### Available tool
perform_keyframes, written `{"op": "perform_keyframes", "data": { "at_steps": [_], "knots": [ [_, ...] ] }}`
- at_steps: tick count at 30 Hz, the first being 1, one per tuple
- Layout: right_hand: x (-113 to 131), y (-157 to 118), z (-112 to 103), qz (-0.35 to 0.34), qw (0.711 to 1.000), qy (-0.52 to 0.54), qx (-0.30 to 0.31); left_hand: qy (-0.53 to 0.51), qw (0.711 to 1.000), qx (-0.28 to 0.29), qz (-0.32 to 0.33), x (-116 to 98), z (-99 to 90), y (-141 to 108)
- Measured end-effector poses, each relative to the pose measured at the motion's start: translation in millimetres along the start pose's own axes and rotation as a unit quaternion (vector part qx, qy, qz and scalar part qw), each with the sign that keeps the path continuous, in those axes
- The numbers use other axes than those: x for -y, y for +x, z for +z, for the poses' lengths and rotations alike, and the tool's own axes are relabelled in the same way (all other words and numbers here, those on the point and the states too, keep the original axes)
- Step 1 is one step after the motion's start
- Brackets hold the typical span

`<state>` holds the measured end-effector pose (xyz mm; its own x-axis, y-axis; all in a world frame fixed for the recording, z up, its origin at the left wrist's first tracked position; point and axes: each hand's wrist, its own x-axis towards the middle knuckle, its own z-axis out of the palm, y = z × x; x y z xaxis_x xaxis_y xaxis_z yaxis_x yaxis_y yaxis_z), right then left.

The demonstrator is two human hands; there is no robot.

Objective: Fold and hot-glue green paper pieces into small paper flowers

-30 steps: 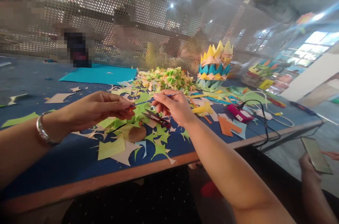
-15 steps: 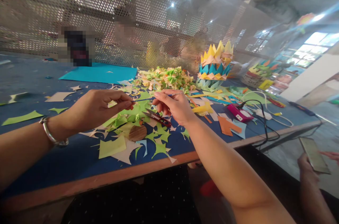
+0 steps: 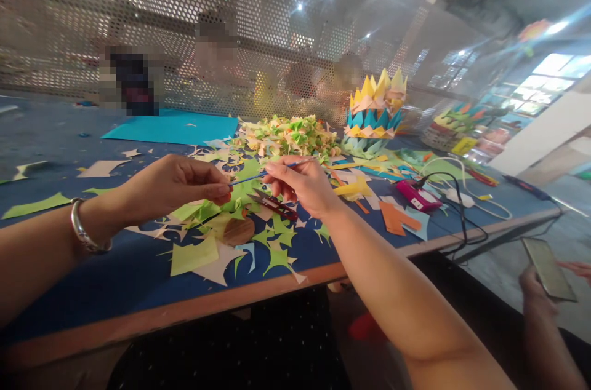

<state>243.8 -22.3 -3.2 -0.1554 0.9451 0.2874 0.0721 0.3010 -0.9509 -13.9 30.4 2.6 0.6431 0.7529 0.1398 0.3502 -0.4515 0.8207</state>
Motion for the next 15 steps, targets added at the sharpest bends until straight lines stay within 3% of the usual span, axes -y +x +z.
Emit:
{"op": "perform_keyframes", "data": {
  "at_steps": [15],
  "knots": [
    [3.1, -0.5, 0.3, 0.012, 0.999, -0.035, 0.002, -0.002, 1.0, -0.021, 0.002, -2.7, 4.3, -2.2]
  ]
}}
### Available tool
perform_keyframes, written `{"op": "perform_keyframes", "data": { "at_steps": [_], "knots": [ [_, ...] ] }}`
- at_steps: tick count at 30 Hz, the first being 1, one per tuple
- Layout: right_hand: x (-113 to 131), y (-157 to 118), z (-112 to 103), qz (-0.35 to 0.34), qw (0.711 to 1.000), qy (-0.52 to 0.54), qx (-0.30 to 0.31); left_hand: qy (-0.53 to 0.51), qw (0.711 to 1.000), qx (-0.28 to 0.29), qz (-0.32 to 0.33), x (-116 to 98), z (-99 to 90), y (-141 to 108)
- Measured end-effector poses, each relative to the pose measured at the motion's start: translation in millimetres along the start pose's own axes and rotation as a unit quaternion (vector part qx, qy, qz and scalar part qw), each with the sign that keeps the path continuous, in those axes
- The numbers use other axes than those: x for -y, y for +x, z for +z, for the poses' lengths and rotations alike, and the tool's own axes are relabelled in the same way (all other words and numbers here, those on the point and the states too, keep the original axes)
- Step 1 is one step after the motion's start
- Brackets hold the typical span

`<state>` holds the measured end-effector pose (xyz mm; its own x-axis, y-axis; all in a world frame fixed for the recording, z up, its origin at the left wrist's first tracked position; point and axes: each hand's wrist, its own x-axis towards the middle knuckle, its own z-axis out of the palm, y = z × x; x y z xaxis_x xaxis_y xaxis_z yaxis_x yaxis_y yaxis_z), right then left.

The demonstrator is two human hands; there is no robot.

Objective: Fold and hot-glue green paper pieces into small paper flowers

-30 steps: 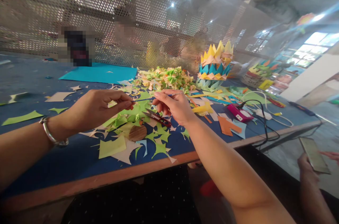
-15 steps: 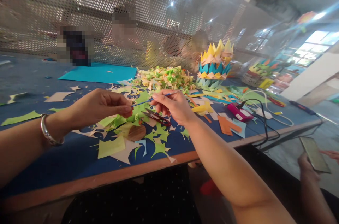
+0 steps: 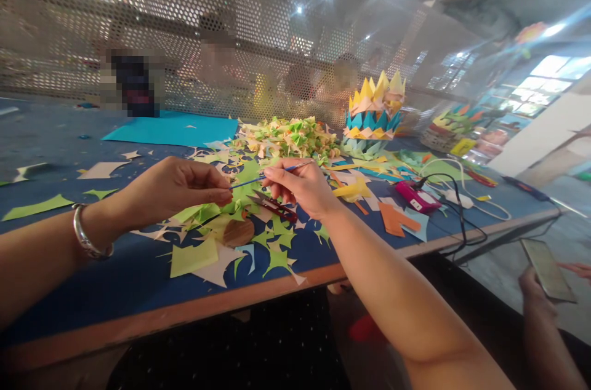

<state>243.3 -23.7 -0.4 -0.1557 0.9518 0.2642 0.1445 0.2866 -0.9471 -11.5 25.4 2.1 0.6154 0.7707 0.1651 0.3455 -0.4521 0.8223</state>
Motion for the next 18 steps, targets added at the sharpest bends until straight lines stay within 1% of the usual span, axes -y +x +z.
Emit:
{"op": "perform_keyframes", "data": {
  "at_steps": [3, 7, 13, 18],
  "knots": [
    [0.6, 0.6, 0.2, -0.007, 1.0, -0.006, -0.002, -0.005, 1.0, -0.008, -0.002, -0.6, 0.5, -0.6],
    [0.2, 1.6, 0.7, -0.02, 1.0, 0.001, 0.0, -0.021, 1.0, -0.005, -0.009, -2.8, 0.4, -1.8],
    [0.1, 0.9, 1.0, -0.017, 1.0, -0.011, 0.004, -0.045, 0.998, 0.045, -0.022, -1.7, -3.6, -0.8],
    [1.1, 0.9, 0.7, -0.02, 1.0, -0.014, 0.004, -0.074, 0.995, 0.066, -0.031, -2.0, -5.9, -0.4]
  ]
}}
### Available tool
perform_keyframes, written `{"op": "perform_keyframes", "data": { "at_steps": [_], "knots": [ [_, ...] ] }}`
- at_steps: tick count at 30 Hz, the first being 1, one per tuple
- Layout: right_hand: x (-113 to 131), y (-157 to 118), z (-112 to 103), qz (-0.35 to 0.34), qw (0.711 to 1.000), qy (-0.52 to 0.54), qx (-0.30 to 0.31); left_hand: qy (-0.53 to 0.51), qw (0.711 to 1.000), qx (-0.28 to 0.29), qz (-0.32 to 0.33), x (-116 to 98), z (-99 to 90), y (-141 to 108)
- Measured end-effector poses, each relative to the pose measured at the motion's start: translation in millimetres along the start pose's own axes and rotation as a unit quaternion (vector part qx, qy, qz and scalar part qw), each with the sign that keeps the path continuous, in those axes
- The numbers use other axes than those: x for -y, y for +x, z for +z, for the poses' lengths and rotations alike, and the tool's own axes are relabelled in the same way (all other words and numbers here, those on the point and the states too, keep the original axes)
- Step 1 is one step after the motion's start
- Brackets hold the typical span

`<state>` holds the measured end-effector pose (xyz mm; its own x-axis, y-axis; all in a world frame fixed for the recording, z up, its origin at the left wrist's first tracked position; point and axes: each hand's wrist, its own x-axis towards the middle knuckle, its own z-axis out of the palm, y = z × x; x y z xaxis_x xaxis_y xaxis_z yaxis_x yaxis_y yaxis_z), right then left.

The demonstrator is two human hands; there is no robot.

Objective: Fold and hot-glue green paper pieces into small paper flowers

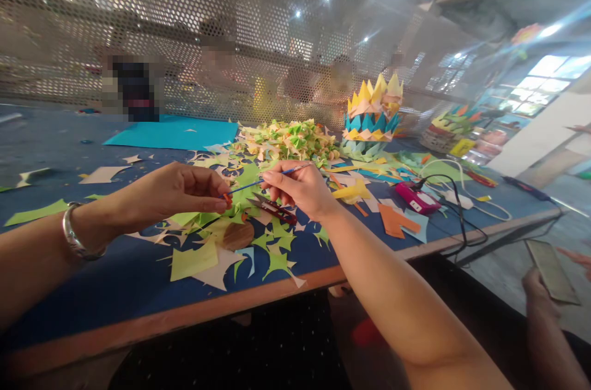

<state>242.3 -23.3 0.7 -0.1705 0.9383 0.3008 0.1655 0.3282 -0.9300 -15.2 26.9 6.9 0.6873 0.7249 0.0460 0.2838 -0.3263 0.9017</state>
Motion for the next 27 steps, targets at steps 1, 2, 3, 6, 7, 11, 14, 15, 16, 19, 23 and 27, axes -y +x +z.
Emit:
{"op": "perform_keyframes", "data": {
  "at_steps": [1, 2, 3, 6, 7, 11, 14, 15, 16, 19, 23, 27],
  "knots": [
    [0.2, 0.0, 0.0, -0.002, 1.0, 0.002, 0.001, -0.007, 1.0, 0.004, -0.001, -0.4, -0.2, -0.3],
    [0.4, 0.0, 0.0, -0.003, 1.0, 0.003, 0.003, -0.012, 1.0, 0.008, -0.001, -0.8, -0.4, -0.6],
    [0.5, -0.1, -0.1, -0.003, 1.0, 0.002, 0.004, -0.015, 1.0, 0.009, 0.001, -1.0, -0.6, -1.0],
    [0.6, -0.4, -0.2, 0.001, 1.0, -0.005, 0.002, -0.006, 1.0, 0.001, 0.017, -0.1, -1.3, -1.4],
    [0.6, -0.5, -0.2, 0.003, 1.0, -0.006, 0.001, 0.001, 1.0, -0.004, 0.023, 0.8, -1.3, -1.3],
    [-0.4, -0.6, -0.6, 0.006, 1.0, 0.002, -0.009, -0.006, 0.999, -0.031, 0.023, 5.0, 1.4, 0.1],
    [-1.8, -0.5, -0.8, -0.002, 1.0, 0.017, -0.016, -0.054, 0.998, -0.043, 0.006, 6.8, 6.5, 1.0],
    [-2.4, -0.5, -0.8, -0.004, 1.0, 0.02, -0.018, -0.066, 0.997, -0.045, 0.002, 6.9, 8.4, 1.0],
    [-3.0, -0.5, -0.9, -0.004, 1.0, 0.022, -0.019, -0.076, 0.996, -0.048, 0.0, 6.7, 10.4, 0.9],
    [-4.4, -0.7, -0.7, 0.003, 0.999, 0.023, -0.022, -0.109, 0.992, -0.062, -0.009, 5.1, 14.8, -0.1],
    [-5.0, -1.0, 0.2, 0.01, 0.999, 0.026, -0.022, -0.145, 0.987, -0.061, -0.025, 3.3, 17.3, -0.8],
    [-5.1, -0.9, 1.1, 0.017, 0.999, 0.028, -0.027, -0.169, 0.983, -0.057, -0.046, 4.8, 18.9, 0.6]
  ]
}}
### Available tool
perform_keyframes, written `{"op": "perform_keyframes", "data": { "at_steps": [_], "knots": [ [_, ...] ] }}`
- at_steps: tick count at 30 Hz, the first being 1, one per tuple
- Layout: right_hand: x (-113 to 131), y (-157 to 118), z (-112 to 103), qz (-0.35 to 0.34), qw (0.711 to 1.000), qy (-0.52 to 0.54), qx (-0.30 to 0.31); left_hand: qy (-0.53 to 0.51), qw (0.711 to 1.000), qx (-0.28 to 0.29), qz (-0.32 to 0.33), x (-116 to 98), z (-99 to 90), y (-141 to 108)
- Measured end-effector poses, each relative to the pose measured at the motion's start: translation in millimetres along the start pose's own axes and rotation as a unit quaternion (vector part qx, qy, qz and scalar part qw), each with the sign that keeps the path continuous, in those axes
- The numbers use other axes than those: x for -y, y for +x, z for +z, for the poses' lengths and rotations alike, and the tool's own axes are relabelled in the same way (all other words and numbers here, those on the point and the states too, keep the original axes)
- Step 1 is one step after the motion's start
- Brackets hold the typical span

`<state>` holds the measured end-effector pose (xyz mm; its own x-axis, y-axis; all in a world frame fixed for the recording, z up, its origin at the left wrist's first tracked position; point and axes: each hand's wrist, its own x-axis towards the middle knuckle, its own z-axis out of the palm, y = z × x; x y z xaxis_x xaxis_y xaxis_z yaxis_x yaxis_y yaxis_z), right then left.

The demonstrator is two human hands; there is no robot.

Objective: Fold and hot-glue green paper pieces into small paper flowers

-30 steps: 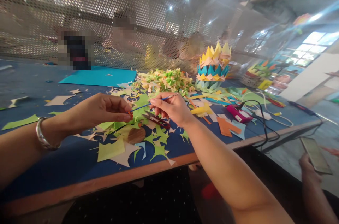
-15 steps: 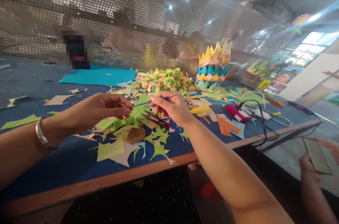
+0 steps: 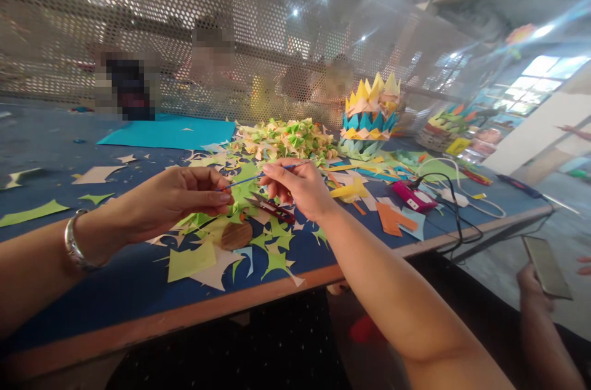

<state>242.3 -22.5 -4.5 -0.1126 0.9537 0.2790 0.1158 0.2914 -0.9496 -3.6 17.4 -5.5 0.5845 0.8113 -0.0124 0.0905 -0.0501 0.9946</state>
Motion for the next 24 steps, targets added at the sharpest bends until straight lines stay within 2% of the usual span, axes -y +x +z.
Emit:
{"op": "perform_keyframes", "data": {
  "at_steps": [8, 18, 24],
  "knots": [
    [-1.4, 1.5, 1.3, -0.005, 1.0, 0.021, -0.009, -0.027, 0.999, 0.014, -0.02, 0.8, 2.4, -0.5],
    [-2.3, 3.9, 5.4, 0.008, 0.998, 0.02, -0.054, -0.007, 1.0, 0.023, -0.015, -0.9, 6.2, -1.6],
    [-0.9, 3.2, 7.4, 0.005, 0.997, 0.015, -0.071, -0.077, 0.996, 0.004, -0.034, -4.3, 8.1, -4.4]
  ]
}}
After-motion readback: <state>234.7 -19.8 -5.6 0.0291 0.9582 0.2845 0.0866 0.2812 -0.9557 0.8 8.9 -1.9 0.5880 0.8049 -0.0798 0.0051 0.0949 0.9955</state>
